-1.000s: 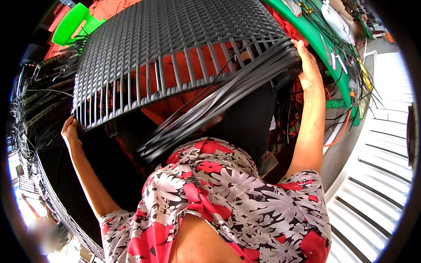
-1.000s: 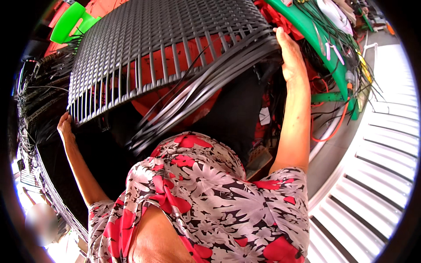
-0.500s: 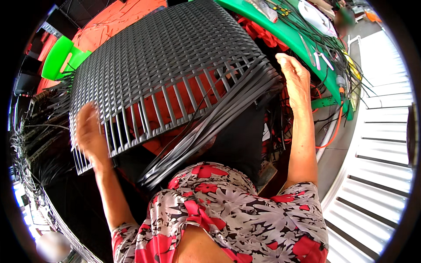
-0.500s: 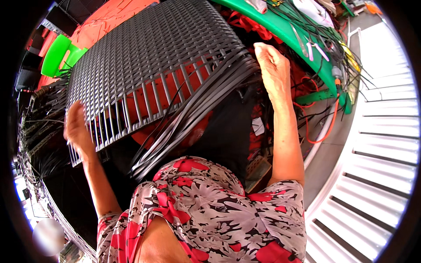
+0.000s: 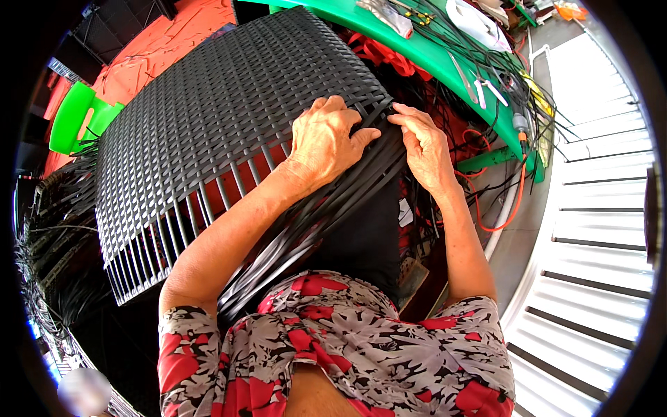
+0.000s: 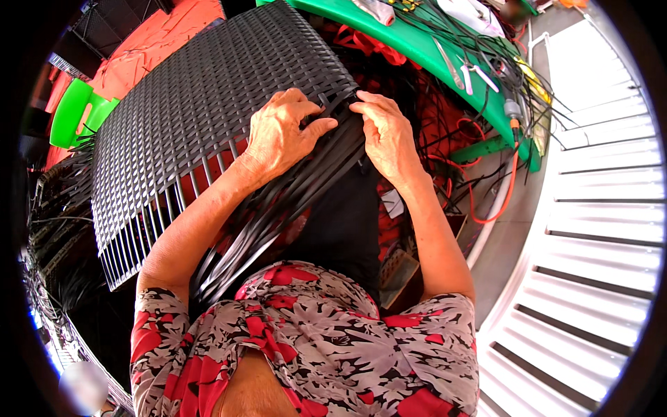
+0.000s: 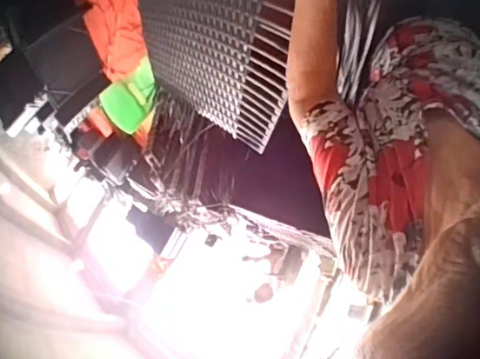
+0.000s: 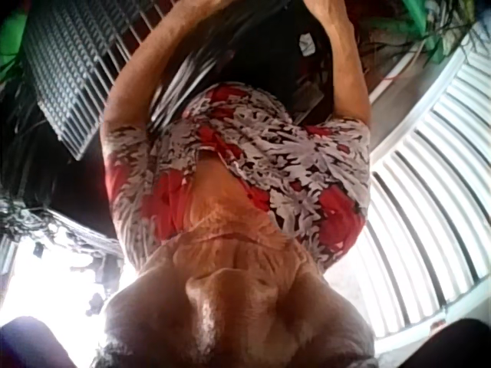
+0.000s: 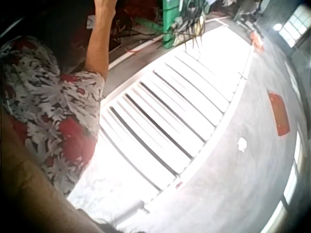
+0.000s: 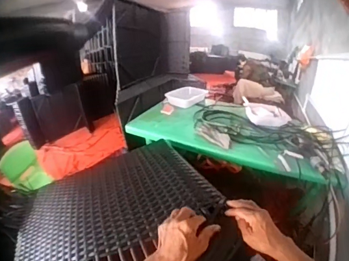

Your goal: The person weaves synthetic rattan strips through a black plastic furniture frame by hand. They repeatedly thread the strips into the pre-existing grid of the frame and pull them tight.

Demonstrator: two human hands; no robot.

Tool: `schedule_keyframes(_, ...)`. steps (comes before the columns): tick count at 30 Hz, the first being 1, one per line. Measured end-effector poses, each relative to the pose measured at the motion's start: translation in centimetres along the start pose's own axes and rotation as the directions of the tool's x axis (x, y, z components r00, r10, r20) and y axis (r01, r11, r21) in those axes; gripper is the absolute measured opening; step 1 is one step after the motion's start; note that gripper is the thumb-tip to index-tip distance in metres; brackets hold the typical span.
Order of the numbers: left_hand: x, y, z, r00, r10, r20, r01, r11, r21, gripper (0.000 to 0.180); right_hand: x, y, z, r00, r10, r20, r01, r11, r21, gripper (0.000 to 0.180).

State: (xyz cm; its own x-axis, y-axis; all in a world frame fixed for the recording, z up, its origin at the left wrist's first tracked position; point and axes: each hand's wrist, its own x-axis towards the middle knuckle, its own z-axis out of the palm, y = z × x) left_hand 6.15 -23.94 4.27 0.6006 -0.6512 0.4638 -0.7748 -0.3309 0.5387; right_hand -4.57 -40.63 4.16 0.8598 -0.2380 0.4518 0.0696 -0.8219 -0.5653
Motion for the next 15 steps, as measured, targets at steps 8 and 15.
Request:
schedule_keyframes(8,2.5,-1.2,-3.0,0.823,-0.302,0.481,0.547,0.652,-0.525,0.010,2.6,-0.5,-2.1,0.985,0.168,-0.025,-0.162,0.973,0.165,0.017)
schedule_keyframes(15,-1.9,-0.5,-10.4,0.693,-0.191,0.695,0.643,0.599,-0.477,0.030,5.3,-6.5,-1.5,0.996,-0.067,0.052,0.052,0.965,0.258,0.014)
